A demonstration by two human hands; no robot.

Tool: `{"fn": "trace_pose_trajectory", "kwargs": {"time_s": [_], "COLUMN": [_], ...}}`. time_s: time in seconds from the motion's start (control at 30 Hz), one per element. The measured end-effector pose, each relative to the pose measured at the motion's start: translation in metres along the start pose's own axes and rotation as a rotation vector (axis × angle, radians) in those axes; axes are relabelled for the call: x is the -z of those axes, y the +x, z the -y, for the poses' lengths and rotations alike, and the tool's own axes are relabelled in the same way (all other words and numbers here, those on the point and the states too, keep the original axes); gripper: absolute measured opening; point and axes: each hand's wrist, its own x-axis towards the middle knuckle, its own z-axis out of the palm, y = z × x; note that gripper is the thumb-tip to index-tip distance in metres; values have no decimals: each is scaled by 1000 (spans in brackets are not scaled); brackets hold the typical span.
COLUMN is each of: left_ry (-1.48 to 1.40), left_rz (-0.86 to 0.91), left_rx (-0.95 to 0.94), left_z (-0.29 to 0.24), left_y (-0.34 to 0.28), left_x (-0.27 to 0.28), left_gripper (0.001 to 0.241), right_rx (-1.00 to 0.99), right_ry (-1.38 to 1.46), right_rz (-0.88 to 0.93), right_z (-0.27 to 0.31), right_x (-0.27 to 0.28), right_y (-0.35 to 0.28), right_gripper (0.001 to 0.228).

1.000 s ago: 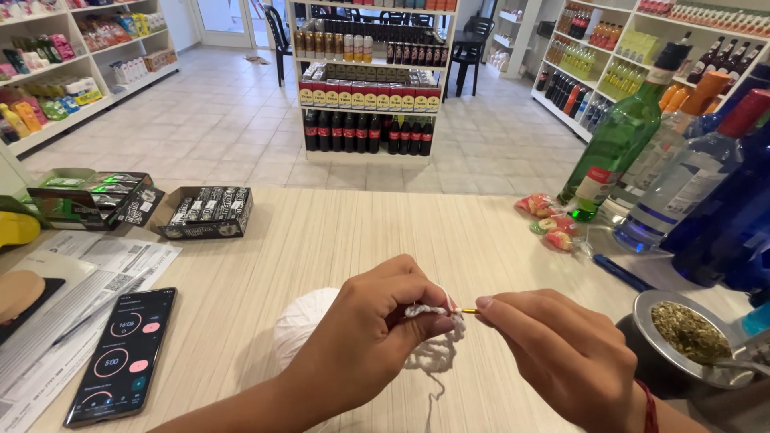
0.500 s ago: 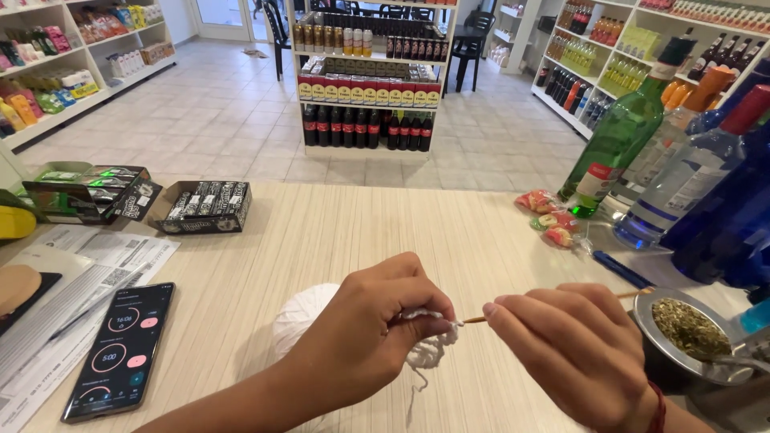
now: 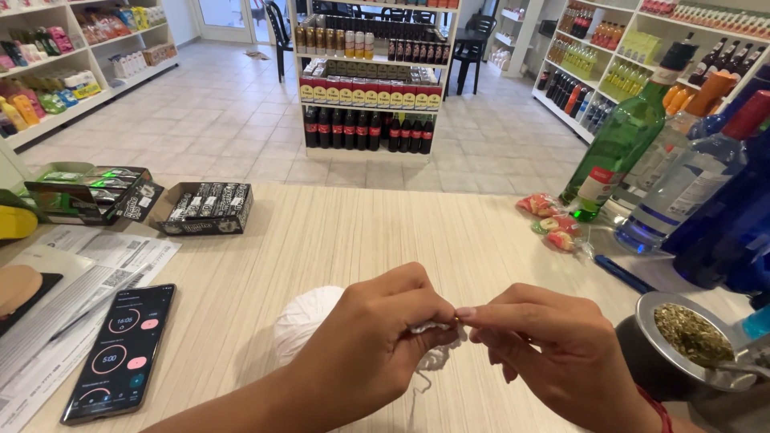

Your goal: Crocheting a white lace-like pattern using a crochet hook and white yarn at a checkout counter.

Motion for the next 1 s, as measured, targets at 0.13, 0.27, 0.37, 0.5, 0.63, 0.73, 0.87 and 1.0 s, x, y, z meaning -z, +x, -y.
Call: {"fn": "trace_pose_trajectory", "kwargs": {"time_s": [0.13,0.27,0.37,0.5,0.63,0.73,0.87,1.0], "left_ry": [124,455,994,1252,1300,1300,1269,1214], "left_rz": [-25,-73,-195,-319,-309,-308,-296,-297], "left_rx": [-81,-255,-502,-532,-539,-538,-526,-517], "left_z": [6,13,3,10,12,12,15,16], "left_y": [-1,-2,4,4,3,2,1,2], "left_x": [-4,-12,-9,-14,-15,-15,-18,-17], "left_gripper": [11,10,25,11,19,20,21,20], "right_rx": [32,12,-124,-198,-265,-267,-255,-251], "right_ry": [-90,-83,78,167,230,234,262,286], "right_rz": [-53,-72,-75,-61,-82,-91,-89,-76], "right_z": [-3,-8,-9,-12,-15,-16,-17,-17], "right_x": [-4,-9,-12,-13,-14,-14,-14,-13], "right_y": [1,1,5,7,8,7,6,7], "right_gripper": [23,23,18,20,20,20,19,18]}}
